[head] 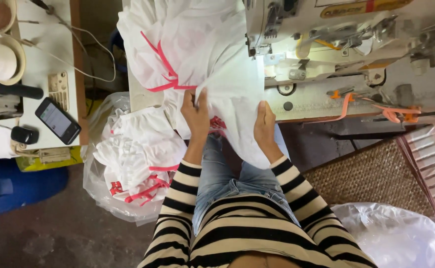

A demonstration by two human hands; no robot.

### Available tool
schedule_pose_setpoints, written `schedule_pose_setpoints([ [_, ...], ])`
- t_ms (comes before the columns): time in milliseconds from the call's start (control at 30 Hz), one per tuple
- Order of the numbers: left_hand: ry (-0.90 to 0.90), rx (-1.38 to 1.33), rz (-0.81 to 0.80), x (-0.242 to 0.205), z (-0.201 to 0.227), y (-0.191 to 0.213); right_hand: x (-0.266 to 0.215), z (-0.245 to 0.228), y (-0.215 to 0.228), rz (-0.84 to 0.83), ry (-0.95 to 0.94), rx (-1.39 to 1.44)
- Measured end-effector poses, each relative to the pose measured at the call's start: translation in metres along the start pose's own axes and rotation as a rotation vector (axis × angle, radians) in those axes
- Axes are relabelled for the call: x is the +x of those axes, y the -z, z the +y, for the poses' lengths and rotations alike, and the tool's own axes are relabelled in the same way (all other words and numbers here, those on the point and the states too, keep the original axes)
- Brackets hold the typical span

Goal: The person is picking up, unfolding, and stacking white garments with pink trim at a sewing station.

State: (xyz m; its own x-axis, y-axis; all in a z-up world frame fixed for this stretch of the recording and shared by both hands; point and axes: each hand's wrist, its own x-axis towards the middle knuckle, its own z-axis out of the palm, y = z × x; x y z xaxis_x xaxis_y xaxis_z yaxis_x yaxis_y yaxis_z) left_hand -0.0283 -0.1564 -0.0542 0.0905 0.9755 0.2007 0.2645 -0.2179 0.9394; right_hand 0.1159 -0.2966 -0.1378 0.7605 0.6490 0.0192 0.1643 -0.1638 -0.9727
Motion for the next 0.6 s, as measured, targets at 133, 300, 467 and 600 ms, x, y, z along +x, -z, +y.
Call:
schedule_pose_setpoints([
  [133, -0.036, 0.04, 0.028, 0.03, 0.009, -0.01, -0.021, -0.006, 0.01, -0.014, -0.035, -0.037],
  [300, -0.069, 0.046, 0.062, 0.066, 0.017, -0.021, -0.031, -0.014, 0.016, -0.042, -0.012, -0.109],
  [467, -0.099, 0.121, 0.018, 0.104, 0.024, -0.029, -0.024, -0.023, 0.014, -0.031, -0.011, -0.128],
  [600, -0.117, 0.117, 0.008, 0.129, 0.045, -0.036, -0.013, -0.045, 0.013, -0.034, -0.03, -0.104],
])
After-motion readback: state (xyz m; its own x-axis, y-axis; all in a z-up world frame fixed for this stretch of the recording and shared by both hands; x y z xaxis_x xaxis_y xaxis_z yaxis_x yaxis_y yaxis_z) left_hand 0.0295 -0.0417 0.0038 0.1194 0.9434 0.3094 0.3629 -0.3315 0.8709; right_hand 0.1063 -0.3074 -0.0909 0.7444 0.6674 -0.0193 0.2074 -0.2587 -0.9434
